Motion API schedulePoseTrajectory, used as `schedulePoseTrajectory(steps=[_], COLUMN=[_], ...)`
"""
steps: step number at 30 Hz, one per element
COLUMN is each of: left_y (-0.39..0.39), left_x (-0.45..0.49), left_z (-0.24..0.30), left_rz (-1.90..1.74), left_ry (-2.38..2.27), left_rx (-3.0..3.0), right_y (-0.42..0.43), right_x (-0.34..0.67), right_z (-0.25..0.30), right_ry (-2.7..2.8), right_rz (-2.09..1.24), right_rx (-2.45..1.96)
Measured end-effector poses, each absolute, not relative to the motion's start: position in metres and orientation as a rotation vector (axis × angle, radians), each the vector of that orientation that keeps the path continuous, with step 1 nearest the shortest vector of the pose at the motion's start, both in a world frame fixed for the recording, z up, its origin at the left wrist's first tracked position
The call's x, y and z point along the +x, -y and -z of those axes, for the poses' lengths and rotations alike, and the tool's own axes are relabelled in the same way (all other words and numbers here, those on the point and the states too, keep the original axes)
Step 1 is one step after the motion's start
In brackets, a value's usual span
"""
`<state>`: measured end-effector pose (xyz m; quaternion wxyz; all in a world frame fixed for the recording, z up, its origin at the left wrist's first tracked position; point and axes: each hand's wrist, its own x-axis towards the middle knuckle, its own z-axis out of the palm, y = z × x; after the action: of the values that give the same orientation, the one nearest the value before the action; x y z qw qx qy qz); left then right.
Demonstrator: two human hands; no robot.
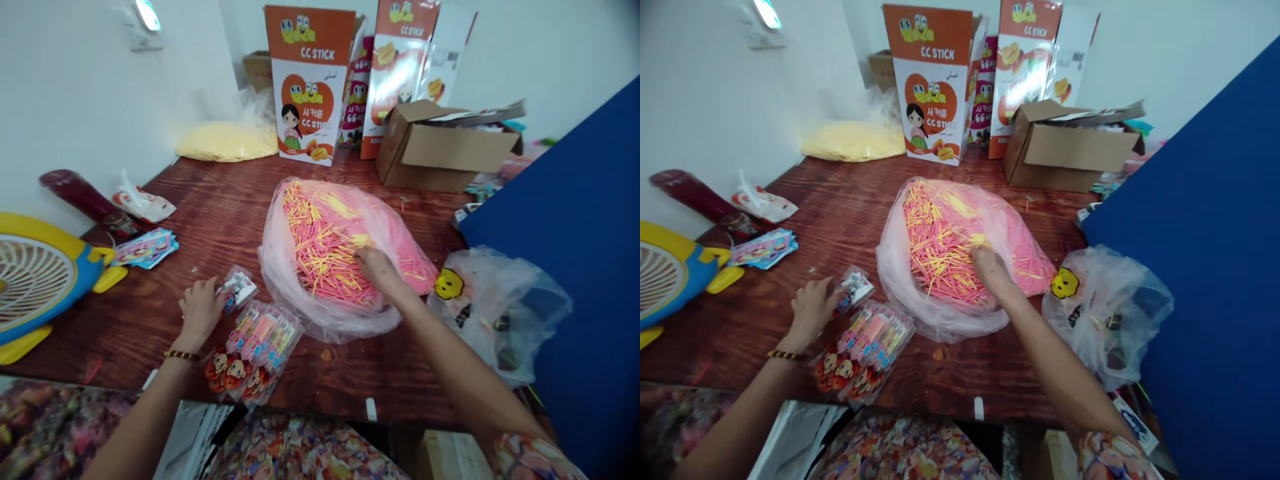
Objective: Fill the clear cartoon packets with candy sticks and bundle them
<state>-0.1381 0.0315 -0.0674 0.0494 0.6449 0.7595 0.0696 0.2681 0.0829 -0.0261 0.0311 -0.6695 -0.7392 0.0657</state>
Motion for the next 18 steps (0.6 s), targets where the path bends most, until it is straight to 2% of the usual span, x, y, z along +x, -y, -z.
schedulePoseTrajectory(steps=[4, 18], left_y=[-0.048, -0.063], left_x=[-0.134, -0.135], left_z=[0.078, 0.079], left_rz=[-0.147, -0.41], left_ry=[-2.27, -2.139], left_rx=[1.972, 1.925], right_y=[-0.091, -0.107], right_x=[0.273, 0.261], right_z=[0.027, 0.029], right_ry=[2.281, 2.514], right_rz=[-0.086, 0.17], right_rx=[-2.156, -2.116])
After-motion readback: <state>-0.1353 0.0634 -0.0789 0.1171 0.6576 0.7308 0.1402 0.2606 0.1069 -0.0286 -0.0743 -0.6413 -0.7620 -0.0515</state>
